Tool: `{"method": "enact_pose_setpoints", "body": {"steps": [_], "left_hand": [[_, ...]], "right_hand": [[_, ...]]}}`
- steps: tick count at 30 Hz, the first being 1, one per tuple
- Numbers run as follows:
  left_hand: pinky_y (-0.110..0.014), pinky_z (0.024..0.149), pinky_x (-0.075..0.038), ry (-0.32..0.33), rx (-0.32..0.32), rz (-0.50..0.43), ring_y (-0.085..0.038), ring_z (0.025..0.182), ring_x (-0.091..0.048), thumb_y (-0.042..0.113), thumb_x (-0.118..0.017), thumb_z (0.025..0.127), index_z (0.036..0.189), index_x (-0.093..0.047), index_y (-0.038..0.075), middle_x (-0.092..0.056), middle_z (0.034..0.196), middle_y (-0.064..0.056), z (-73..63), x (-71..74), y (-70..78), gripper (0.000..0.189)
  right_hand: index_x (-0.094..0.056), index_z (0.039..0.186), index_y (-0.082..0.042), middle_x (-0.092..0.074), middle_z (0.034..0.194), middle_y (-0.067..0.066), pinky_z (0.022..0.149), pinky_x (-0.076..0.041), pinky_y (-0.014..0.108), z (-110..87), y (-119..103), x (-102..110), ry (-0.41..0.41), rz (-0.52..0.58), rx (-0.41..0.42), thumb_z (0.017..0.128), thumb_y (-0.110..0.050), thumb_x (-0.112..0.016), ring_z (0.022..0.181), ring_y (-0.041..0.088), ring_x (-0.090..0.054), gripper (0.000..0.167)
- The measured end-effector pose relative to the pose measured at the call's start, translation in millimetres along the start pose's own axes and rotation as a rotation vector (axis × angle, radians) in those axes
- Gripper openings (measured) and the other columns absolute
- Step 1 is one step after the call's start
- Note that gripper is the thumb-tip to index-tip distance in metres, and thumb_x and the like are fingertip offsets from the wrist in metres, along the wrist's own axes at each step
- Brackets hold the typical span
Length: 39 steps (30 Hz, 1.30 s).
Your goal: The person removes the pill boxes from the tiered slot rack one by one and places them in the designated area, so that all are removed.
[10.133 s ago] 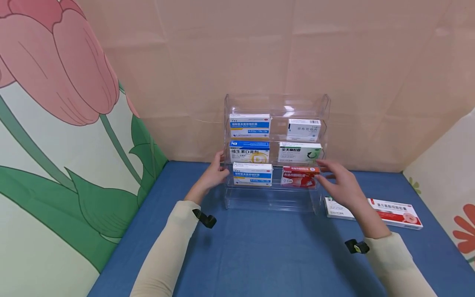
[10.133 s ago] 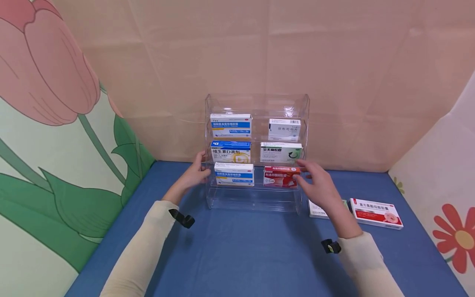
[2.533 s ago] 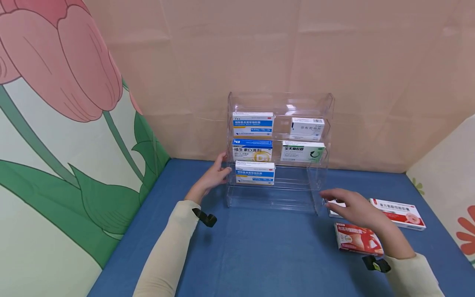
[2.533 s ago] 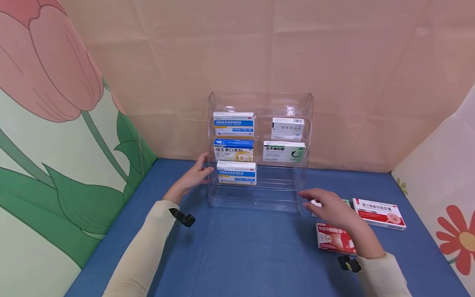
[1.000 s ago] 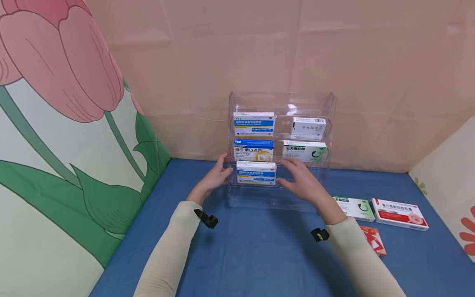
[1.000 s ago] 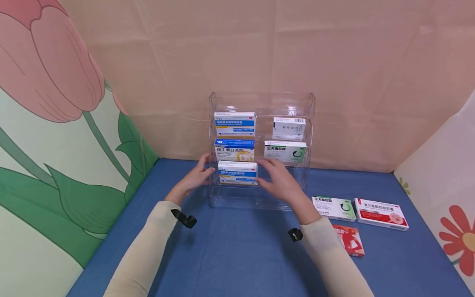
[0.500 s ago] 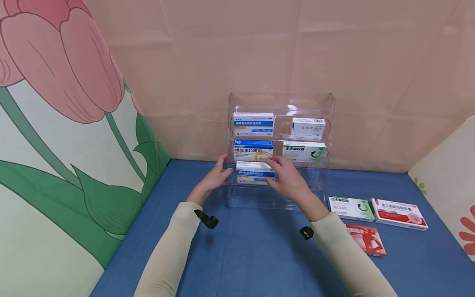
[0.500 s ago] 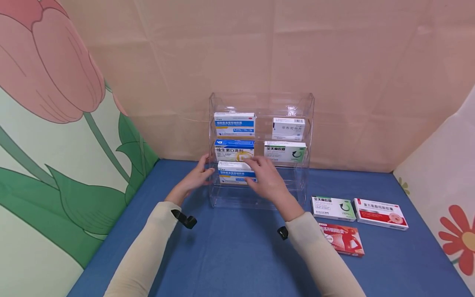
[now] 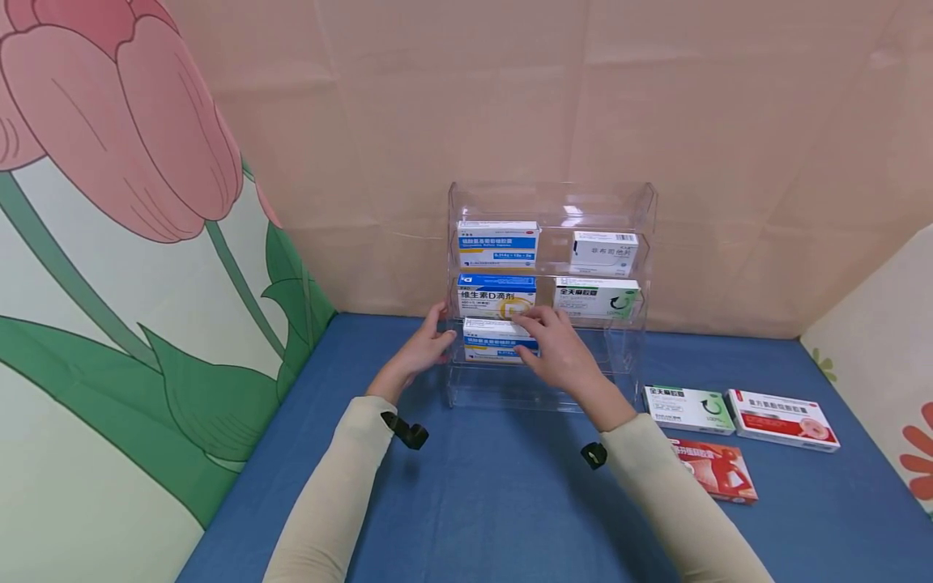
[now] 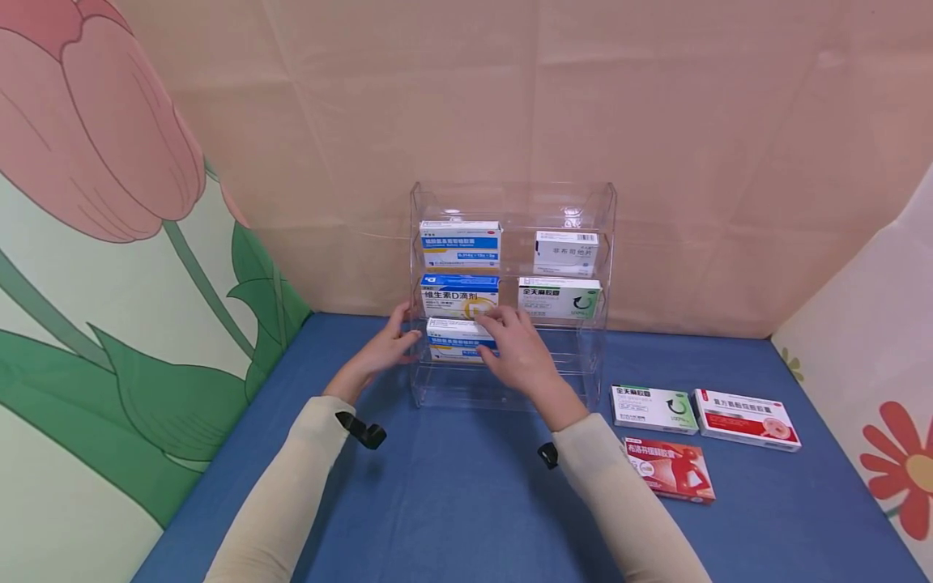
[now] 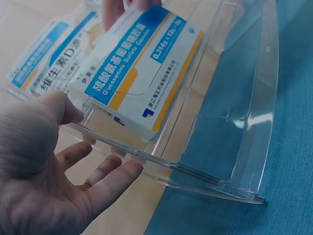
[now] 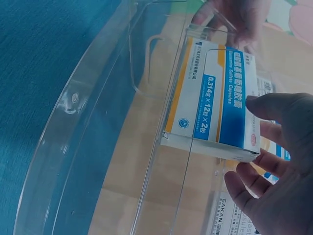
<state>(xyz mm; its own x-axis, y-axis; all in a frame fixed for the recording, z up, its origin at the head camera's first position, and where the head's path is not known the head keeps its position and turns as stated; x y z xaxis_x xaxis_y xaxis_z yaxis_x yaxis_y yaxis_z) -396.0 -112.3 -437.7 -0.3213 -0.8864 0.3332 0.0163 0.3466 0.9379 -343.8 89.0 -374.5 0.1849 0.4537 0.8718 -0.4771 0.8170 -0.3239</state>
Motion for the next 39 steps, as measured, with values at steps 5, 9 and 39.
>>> {"method": "enact_pose_setpoints", "body": {"steps": [5,9,39], "left_hand": [[-0.060,0.100,-0.050,0.006,-0.009,-0.008,-0.043,0.140,-0.040,0.018,-0.046,0.107,0.161,-0.010,0.026,-0.017,0.162,-0.014,0.7,-0.8,-2.7,0.065],[-0.061,0.100,-0.049,0.001,-0.012,-0.016,-0.043,0.140,-0.039,0.017,-0.045,0.107,0.161,-0.009,0.024,-0.016,0.162,-0.015,0.5,-1.9,-2.2,0.065],[-0.060,0.100,-0.049,0.003,-0.009,-0.035,-0.043,0.136,-0.044,0.017,-0.046,0.107,0.160,-0.011,0.025,-0.017,0.162,-0.014,3.0,-1.6,-5.9,0.065]], "right_hand": [[-0.064,0.138,-0.016,-0.057,0.131,0.010,0.091,-0.049,0.047,1.9,-3.0,-0.7,0.010,-0.037,0.031,0.095,-0.025,-0.072,0.114,0.029,-0.045,0.044],[-0.067,0.134,-0.015,-0.059,0.124,0.011,0.087,-0.048,0.046,3.6,-5.2,0.0,0.025,-0.040,0.044,0.098,-0.022,-0.069,0.107,0.029,-0.046,0.037],[-0.068,0.130,-0.006,-0.059,0.118,0.015,0.092,-0.050,0.047,-8.2,4.7,50.4,0.036,0.155,-0.008,0.097,-0.009,-0.068,0.110,0.031,-0.050,0.033]]}}
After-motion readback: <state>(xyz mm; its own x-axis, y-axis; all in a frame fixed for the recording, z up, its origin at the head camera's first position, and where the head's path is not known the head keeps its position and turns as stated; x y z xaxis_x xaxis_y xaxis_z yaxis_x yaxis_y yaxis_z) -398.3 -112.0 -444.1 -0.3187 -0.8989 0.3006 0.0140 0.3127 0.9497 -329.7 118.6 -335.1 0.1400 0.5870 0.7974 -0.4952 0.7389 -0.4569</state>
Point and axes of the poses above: each hand's wrist, its own z-axis towards the middle knuckle, its own x-axis out of the back of the hand, y = z × x, the point moved 9 cm from there along z, towards the middle knuckle
